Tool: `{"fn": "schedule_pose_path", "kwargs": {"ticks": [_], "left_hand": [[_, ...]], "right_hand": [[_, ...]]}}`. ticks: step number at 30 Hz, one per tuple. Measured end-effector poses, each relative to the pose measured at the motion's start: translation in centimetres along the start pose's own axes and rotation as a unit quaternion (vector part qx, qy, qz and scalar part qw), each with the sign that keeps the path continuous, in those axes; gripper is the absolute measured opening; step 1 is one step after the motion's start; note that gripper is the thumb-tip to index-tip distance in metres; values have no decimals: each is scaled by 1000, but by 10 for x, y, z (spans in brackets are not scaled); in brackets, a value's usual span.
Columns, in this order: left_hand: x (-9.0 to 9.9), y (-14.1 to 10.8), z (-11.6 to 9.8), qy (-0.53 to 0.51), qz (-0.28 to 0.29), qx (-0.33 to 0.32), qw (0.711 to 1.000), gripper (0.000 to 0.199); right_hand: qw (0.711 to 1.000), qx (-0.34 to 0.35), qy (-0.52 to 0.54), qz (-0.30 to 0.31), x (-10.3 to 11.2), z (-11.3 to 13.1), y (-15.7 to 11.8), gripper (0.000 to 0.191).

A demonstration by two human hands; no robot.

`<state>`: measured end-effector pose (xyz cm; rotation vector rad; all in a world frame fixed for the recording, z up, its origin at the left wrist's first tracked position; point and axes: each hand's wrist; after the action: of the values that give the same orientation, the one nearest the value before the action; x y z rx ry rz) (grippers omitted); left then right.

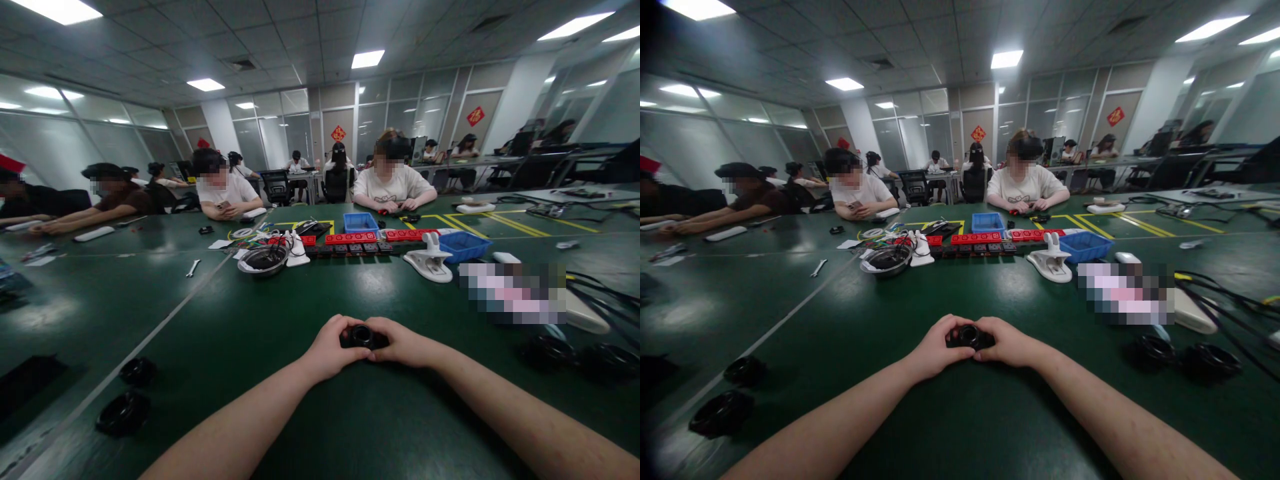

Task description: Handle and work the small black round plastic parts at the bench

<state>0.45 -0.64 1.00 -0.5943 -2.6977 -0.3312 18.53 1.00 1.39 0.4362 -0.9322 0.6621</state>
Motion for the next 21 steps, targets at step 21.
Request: {"fn": "schedule_pose_path", "kwargs": {"ticks": [21], "left_hand": [[-13, 2, 6, 59, -127, -5, 990, 40]], "right_hand": [[950, -208, -209, -106, -29, 15, 10, 21]]}}
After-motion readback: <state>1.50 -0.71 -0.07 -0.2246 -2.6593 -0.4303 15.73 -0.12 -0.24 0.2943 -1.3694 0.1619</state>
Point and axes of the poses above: each hand's wrist, its own y-axis towards the middle knuckle, its own x-axis out of the back of the hand, z = x × y, and after that the axes turned 12 degrees about -y, right-handed
